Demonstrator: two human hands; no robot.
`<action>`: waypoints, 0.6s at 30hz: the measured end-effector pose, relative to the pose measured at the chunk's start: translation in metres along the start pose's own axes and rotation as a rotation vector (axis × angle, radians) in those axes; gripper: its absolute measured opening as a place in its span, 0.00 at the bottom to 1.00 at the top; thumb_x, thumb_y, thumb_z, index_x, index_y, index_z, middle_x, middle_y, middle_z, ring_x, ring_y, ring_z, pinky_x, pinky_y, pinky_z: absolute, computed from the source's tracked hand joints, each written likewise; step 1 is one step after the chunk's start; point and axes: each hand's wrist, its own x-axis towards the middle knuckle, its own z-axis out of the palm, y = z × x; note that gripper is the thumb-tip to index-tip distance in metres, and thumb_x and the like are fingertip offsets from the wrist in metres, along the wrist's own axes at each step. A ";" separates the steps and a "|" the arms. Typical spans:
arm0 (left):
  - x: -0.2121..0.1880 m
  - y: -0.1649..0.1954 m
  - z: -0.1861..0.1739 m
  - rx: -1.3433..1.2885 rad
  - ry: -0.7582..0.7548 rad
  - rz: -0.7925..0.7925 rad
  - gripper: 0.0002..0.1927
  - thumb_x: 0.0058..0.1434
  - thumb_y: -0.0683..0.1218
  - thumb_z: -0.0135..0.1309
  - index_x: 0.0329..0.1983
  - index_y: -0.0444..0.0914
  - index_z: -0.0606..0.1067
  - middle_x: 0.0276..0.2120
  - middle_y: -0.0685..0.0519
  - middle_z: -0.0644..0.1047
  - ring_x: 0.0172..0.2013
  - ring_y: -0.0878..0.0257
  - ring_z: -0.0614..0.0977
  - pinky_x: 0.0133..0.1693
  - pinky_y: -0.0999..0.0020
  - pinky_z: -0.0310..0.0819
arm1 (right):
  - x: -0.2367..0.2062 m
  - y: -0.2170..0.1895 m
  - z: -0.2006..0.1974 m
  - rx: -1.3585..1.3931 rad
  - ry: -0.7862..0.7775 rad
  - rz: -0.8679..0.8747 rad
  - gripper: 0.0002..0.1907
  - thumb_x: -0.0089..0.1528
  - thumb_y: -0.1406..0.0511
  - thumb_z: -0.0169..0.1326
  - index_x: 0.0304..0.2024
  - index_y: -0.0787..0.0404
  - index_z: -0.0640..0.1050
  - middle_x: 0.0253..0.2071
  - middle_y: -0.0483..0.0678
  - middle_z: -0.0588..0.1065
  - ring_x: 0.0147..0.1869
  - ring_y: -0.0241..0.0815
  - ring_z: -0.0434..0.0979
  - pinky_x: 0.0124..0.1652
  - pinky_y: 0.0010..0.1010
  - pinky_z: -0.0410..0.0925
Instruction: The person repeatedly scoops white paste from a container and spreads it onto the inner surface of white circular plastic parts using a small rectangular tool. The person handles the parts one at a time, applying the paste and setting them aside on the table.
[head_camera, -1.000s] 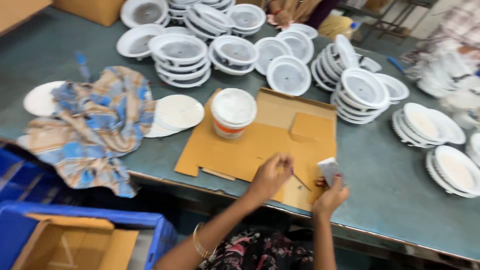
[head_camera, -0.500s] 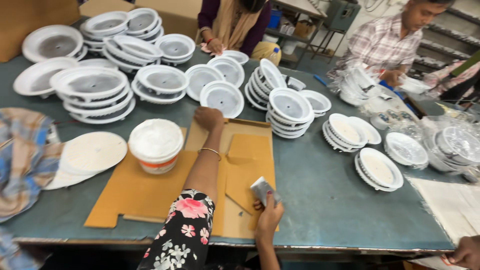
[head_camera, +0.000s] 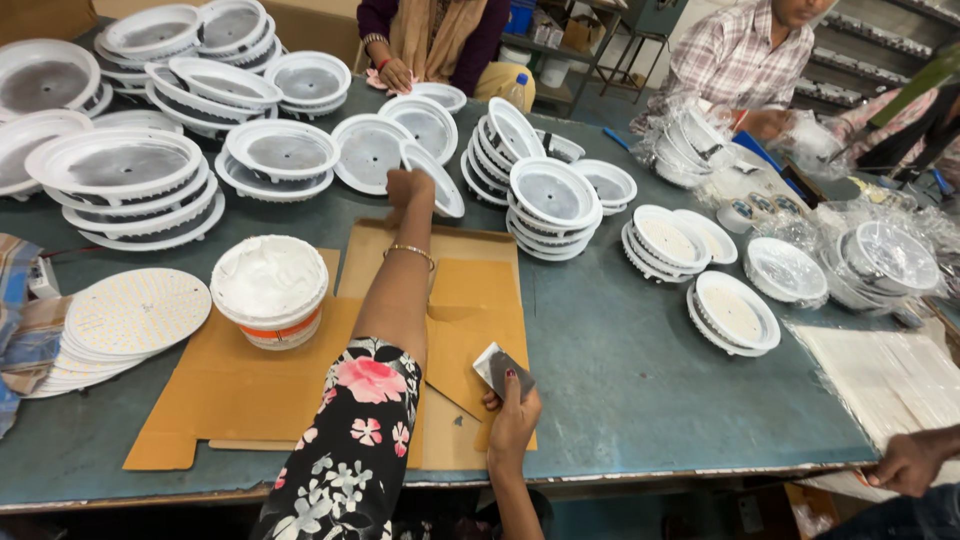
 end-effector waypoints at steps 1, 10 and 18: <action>-0.002 0.003 0.002 0.007 0.000 -0.002 0.10 0.60 0.47 0.59 0.43 0.40 0.79 0.43 0.44 0.83 0.46 0.45 0.85 0.48 0.49 0.81 | -0.001 -0.001 0.000 0.003 0.003 0.003 0.16 0.68 0.61 0.50 0.37 0.70 0.76 0.25 0.47 0.73 0.27 0.35 0.70 0.30 0.27 0.64; -0.059 -0.004 -0.068 -0.242 -0.070 0.637 0.12 0.57 0.48 0.60 0.28 0.37 0.70 0.25 0.47 0.80 0.28 0.53 0.82 0.34 0.59 0.74 | 0.004 0.000 0.000 0.019 0.027 0.009 0.15 0.69 0.61 0.49 0.39 0.70 0.75 0.27 0.48 0.73 0.27 0.36 0.71 0.31 0.28 0.65; -0.082 -0.141 -0.183 -0.341 -0.595 0.658 0.14 0.62 0.46 0.65 0.30 0.38 0.70 0.25 0.57 0.71 0.25 0.73 0.70 0.27 0.73 0.65 | 0.018 0.021 -0.019 0.298 0.144 -0.107 0.12 0.70 0.63 0.48 0.45 0.68 0.71 0.33 0.52 0.76 0.31 0.41 0.76 0.31 0.31 0.68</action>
